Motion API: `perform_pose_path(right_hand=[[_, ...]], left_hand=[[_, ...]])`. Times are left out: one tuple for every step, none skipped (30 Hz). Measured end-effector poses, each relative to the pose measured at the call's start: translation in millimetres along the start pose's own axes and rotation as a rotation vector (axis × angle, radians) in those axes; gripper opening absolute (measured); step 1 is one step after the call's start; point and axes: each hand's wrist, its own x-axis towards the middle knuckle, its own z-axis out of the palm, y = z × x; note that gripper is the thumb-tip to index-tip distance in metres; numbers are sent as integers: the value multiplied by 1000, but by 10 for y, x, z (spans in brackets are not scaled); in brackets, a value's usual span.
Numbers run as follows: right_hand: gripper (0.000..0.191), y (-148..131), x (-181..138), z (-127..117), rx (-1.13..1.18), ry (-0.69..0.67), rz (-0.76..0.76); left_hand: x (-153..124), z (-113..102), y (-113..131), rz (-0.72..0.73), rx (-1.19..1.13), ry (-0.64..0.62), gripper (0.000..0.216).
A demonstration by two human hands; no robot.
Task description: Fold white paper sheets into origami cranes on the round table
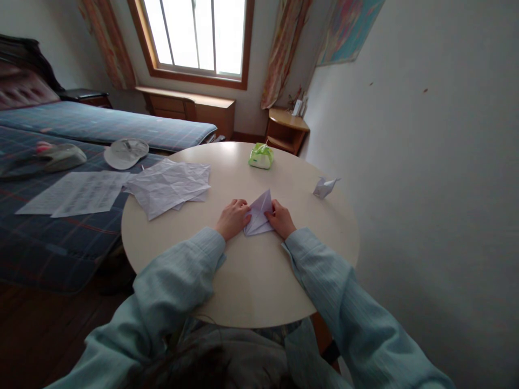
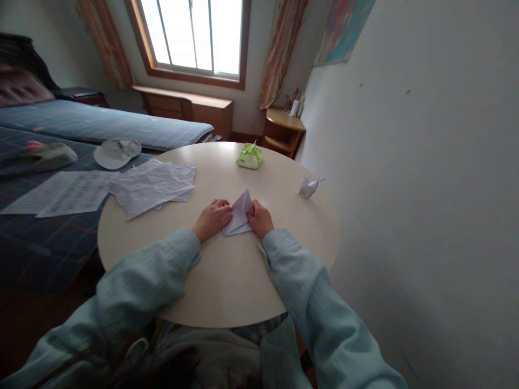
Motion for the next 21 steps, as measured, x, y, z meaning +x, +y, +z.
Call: perform_pose_path(right_hand=[[14,-4,-3,-3,3,1,-7],[15,-10,-7,-6,5,7,-13],[16,-16,-10,-10,6,15,-19],[18,-22,-13,-14,4,23,-22],[20,-29,-16,-19,-3,30,-21],[22,-36,-18,-24,-12,36,-17],[24,-43,-19,-30,-20,38,-11],[25,-50,-20,-36,-26,37,-5],[26,-55,-21,-41,-26,34,-2],[25,-59,-22,-45,-20,32,0],[24,-62,-22,-49,-10,30,-1],[22,-63,-23,-50,3,26,-4],[21,-63,-23,-50,15,22,-8],[20,-62,-23,-49,26,19,-14],[19,-61,-23,-48,36,15,-22],[19,-60,-23,-46,44,10,-31],[20,-60,-23,-44,52,2,-41],[21,-61,-24,-43,61,-7,-52],[22,-63,-25,-44,73,-19,-60],[22,-66,-27,-45,88,-31,-67],[23,-70,-30,-46,105,-43,-72]], left_hand=[[1,4,-4,5,-17,12,21],[1,8,-5,10,-37,23,20],[2,11,-5,14,-58,33,18],[2,14,-3,20,-80,41,17],[3,16,0,27,-100,48,16],[3,17,3,37,-118,54,16],[4,17,5,47,-133,60,17],[5,17,6,57,-145,63,17],[5,16,8,66,-156,64,17],[7,12,10,75,-165,59,16],[8,7,13,83,-170,50,14],[10,-2,18,90,-171,36,12],[11,-13,26,93,-166,21,11],[13,-26,36,86,-156,7,10],[13,-40,47,68,-144,-4,9],[12,-53,58,35,-133,-9,8],[11,-64,67,-3,-127,-11,7],[9,-70,73,-40,-128,-9,6],[7,-72,76,-70,-137,-4,5],[5,-68,76,-88,-154,3,6],[3,-59,71,-93,-178,12,7]])
